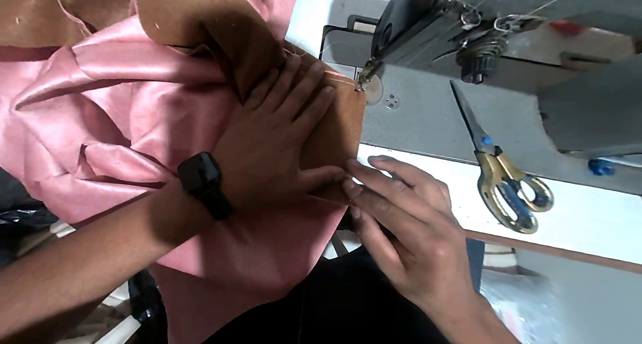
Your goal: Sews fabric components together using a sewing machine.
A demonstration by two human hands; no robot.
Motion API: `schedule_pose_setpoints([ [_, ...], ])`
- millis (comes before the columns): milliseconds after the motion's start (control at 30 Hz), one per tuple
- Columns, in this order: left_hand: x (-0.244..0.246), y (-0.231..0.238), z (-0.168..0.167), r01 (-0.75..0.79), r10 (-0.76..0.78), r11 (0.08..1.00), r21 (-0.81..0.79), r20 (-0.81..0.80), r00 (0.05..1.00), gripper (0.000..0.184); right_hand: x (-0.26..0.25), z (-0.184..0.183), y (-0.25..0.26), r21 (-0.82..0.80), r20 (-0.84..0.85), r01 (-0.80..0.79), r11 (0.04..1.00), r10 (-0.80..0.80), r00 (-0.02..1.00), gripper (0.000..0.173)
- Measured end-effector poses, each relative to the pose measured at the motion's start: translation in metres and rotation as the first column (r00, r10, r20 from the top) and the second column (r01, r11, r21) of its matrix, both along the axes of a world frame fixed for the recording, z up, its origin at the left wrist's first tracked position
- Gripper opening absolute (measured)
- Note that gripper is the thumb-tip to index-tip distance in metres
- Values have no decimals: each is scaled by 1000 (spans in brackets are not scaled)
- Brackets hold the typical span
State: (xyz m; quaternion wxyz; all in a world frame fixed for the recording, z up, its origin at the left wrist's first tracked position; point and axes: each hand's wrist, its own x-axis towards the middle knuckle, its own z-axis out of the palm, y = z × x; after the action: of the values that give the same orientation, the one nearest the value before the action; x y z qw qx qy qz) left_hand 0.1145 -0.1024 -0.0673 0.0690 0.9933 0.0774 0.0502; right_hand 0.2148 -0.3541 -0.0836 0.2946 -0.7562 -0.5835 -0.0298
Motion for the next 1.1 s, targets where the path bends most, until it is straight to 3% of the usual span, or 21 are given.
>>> schedule_pose_setpoints([
  [1100,1,1,-1,8,-8,1000,10,-6,1000,114,-1,2,1,14,-30,7,1000,-7,1000,26],
])
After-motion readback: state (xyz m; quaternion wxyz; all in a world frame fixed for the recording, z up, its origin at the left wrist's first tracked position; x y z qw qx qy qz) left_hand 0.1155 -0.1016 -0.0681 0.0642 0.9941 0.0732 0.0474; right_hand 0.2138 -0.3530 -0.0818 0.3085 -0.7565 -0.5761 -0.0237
